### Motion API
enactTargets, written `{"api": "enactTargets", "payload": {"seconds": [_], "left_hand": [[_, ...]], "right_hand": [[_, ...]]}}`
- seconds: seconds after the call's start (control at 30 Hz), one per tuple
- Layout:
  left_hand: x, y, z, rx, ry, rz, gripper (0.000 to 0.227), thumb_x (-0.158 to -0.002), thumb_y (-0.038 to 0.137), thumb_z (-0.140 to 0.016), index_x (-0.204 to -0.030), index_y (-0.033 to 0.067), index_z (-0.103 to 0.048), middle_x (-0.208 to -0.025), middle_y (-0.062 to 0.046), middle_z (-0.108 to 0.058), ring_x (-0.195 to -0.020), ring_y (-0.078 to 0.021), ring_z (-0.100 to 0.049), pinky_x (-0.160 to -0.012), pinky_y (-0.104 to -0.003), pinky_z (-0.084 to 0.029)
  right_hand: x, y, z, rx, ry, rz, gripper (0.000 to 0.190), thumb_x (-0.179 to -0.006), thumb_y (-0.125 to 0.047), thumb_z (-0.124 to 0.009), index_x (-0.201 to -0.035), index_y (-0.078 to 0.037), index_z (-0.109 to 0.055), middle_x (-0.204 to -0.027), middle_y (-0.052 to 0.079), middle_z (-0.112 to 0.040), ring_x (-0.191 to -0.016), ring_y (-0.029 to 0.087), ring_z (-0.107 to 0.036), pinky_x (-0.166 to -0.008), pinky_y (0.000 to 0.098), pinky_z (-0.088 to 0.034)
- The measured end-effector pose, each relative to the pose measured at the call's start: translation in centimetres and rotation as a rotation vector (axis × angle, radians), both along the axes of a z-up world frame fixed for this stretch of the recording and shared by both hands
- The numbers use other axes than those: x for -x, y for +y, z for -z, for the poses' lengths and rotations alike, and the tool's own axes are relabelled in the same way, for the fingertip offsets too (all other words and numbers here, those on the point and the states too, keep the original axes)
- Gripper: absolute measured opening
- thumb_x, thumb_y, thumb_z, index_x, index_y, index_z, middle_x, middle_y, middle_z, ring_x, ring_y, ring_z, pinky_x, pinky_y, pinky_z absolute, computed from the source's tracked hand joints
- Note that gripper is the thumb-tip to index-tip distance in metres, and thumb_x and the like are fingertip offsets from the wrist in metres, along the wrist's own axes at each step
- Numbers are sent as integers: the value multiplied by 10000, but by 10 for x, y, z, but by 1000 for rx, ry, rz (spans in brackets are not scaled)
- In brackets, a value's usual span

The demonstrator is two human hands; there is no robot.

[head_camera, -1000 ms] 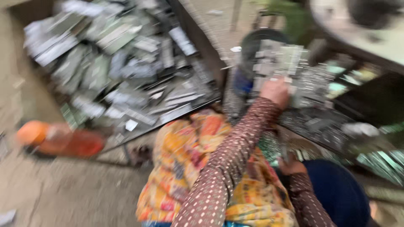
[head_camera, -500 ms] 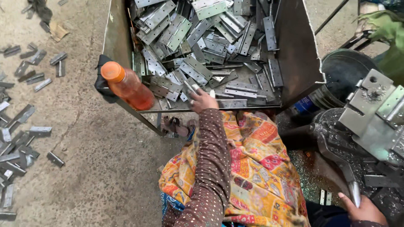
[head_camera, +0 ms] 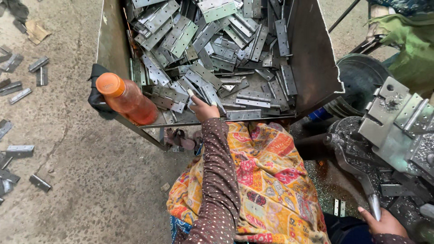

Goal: The person sits on the floor and repeatedly picks metal plates from a nearby bin, places them into a jig on a punching machine, and operates the machine to punch holes. After each cycle, the person removes the processed plate and returns it to the bin.

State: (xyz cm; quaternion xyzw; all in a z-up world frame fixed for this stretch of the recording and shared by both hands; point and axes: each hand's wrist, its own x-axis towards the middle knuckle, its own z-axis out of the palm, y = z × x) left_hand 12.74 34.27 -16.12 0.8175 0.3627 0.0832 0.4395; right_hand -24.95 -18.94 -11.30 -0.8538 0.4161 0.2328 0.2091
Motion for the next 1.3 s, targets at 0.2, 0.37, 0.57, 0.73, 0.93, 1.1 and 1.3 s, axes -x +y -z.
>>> {"api": "enactTargets", "payload": {"seconds": [0.2, 0.37, 0.57, 0.73, 0.93, 1.1, 1.3], "left_hand": [[3, -4, 0, -76, -418, 97, 646, -781, 251, -811, -1326, 70, -515, -1206, -211, -658, -1104, -383, -614, -907, -459, -485], [41, -73, -88, 13, -498, 636, 367, -877, 258, -717, -1233, 186, -667, -979, -168, -722, -901, -368, -681, -768, -459, -523], [105, -199, -178, 241, -847, 1019, 324, -864, 140, -640, -1184, 126, -683, -996, -141, -737, -928, -289, -721, -832, -392, -548], [129, -304, -194, -285, -607, 1264, 417, -877, 202, -598, -1277, 96, -646, -1347, -116, -641, -1006, -267, -686, -918, -383, -539], [187, -336, -160, -701, -744, 1419, 643, -993, 515, -375, -1418, 48, -493, -1488, -146, -481, -1363, -302, -423, -1174, -572, -184], [196, -354, -149, -760, -724, 1419, 615, -986, 465, -417, -1409, 20, -461, -1473, -148, -493, -1385, -290, -426, -1193, -566, -208], [167, -376, -150, -758, -706, 1439, 486, -926, 237, -515, -1359, 19, -541, -1385, -134, -563, -1300, -294, -509, -1156, -570, -284]], "right_hand": [[-5, 9, 9, 115, -74, -167, 624, -820, -599, -643, -965, 3, -719, -794, 187, -689, -757, 329, -666, -739, 461, -553], [1, 33, 4, 203, -109, -97, 690, -749, -637, -658, -1166, -87, -640, -963, 177, -723, -906, 337, -707, -818, 447, -550], [-22, 66, -35, 149, 85, -76, 650, -845, -638, -603, -1141, -60, -610, -939, 131, -754, -846, 280, -766, -795, 409, -613], [-19, 76, -45, 174, 27, -104, 641, -844, -641, -624, -1108, -57, -615, -950, 156, -732, -881, 305, -720, -830, 427, -569], [-22, 79, -48, 119, -12, -41, 632, -834, -608, -645, -1160, -71, -581, -959, 160, -730, -885, 304, -736, -833, 420, -581], [-24, 78, -45, 116, 21, -65, 669, -829, -643, -657, -1149, -60, -590, -921, 147, -735, -830, 277, -733, -782, 400, -582], [-11, 75, -9, 131, -22, -46, 597, -862, -616, -610, -1114, -76, -624, -852, 117, -746, -725, 248, -743, -691, 383, -603]]}}
